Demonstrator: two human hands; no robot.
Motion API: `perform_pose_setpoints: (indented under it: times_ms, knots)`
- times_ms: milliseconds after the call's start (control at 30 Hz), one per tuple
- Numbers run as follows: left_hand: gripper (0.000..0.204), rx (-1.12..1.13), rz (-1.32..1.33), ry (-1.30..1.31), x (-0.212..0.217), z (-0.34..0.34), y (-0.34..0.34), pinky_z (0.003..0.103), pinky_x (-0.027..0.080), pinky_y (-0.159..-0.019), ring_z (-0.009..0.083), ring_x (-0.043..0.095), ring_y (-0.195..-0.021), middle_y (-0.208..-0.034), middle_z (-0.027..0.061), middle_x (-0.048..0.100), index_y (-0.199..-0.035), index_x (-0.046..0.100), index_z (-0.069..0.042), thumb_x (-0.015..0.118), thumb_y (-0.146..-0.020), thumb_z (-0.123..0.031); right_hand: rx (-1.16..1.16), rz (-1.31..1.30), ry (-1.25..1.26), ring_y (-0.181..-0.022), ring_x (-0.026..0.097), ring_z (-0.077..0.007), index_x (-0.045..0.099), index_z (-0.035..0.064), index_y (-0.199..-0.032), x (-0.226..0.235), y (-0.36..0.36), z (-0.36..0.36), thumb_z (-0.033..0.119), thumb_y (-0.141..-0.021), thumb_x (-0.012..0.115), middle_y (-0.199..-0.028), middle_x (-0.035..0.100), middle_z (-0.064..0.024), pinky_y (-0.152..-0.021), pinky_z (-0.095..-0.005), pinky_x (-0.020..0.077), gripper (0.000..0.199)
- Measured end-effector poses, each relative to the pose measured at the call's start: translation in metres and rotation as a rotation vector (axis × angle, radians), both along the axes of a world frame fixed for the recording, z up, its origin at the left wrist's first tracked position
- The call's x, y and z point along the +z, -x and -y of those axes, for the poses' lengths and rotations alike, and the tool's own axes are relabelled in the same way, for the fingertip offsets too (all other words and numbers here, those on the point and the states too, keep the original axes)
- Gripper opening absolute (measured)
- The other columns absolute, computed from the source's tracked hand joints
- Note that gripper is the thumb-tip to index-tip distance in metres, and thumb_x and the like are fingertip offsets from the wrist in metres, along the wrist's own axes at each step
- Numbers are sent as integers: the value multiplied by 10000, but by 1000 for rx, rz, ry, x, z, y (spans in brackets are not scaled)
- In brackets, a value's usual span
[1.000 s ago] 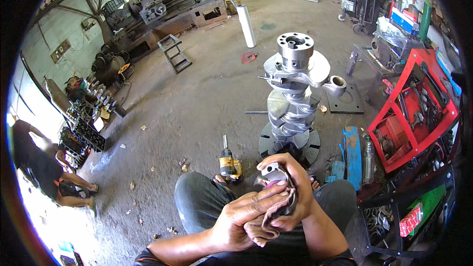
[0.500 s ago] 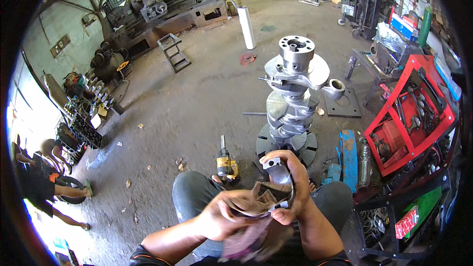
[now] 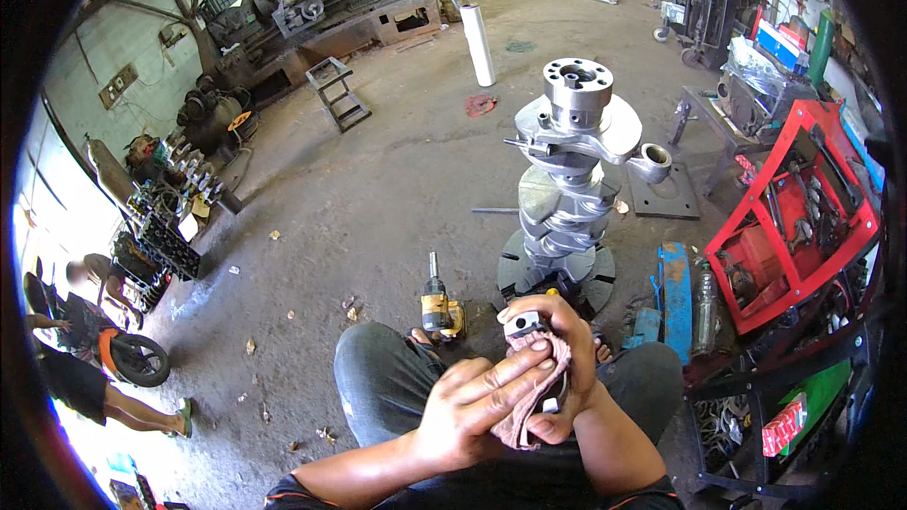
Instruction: The person cleans a crankshaft bearing cap with a cloth, applies lubricant, and fits it onto a crankshaft. The person repeats the cleaning and lubrication steps on the bearing cap before final installation.
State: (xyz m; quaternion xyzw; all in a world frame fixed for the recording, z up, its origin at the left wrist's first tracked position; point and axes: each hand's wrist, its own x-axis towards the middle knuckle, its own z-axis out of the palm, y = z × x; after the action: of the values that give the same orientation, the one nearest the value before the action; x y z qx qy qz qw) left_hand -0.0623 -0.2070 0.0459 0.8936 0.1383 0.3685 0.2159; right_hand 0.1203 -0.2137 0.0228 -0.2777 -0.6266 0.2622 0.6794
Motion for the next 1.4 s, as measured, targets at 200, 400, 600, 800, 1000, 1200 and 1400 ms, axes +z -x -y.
perform_pose_setpoints:
  times_ms: [200, 400, 600, 800, 1000, 1200, 1400]
  knots:
    - [918, -457, 214, 617, -2, -11, -9, 446, 417, -1112, 358, 468, -1429, -1563, 228, 442, -1496, 465, 8, 879, -682, -87, 47, -92, 229, -886, 637, -181, 549, -21, -1236, 1, -4, 1, 631, -615, 812, -1020, 651, -104, -795, -317, 520, 939]
    - [698, 11, -206, -202, 14, -31, -1, 397, 522, -761, 278, 700, -1018, -1519, 153, 520, -1426, 542, -55, 720, -753, -113, -126, 17, 191, -897, 683, -222, 556, -1, -1230, 2, 4, 4, 578, -658, 821, -1015, 670, -120, -810, -336, 545, 856]
    - [825, -296, -42, 330, -1, -27, 9, 432, 528, -890, 351, 689, -1075, -1480, 226, 535, -1431, 527, 10, 871, -717, -219, 26, -122, 239, -892, 659, -203, 550, -12, -1230, 0, 6, 2, 641, -630, 815, -993, 651, -114, -800, -324, 523, 925]
    - [869, -226, -2, 59, 0, -32, 3, 415, 552, -891, 352, 691, -1070, -1493, 188, 534, -1428, 533, 11, 862, -649, -187, -174, 106, 88, -887, 701, -242, 542, -3, -1231, 6, 4, 6, 545, -590, 894, -1032, 669, -144, -811, -352, 562, 914]
    - [546, -550, 28, 790, 10, -10, 21, 420, 496, -1016, 324, 606, -1255, -1438, 236, 551, -1402, 535, 58, 700, -893, -51, 1, 138, 39, -908, 690, -234, 581, -25, -1165, 12, 4, 8, 643, -534, 879, -1036, 674, -158, -804, -333, 541, 965]
    - [450, -368, 291, 1137, 28, -1, 37, 471, 485, -1046, 369, 624, -1225, -1353, 262, 603, -1314, 596, 67, 624, -903, -113, -24, 22, -141, -880, 666, -215, 556, -29, -1183, 7, 1, 7, 677, -520, 882, -1062, 642, -137, -778, -287, 518, 1021]
    - [480, -251, 358, 339, 25, -12, 25, 479, 528, -962, 381, 673, -1139, -1343, 243, 629, -1282, 645, 38, 655, -900, -253, -62, 110, -162, -924, 660, -237, 564, -68, -1193, 7, -7, 12, 694, -472, 881, -1088, 627, -167, -842, -332, 527, 1096]
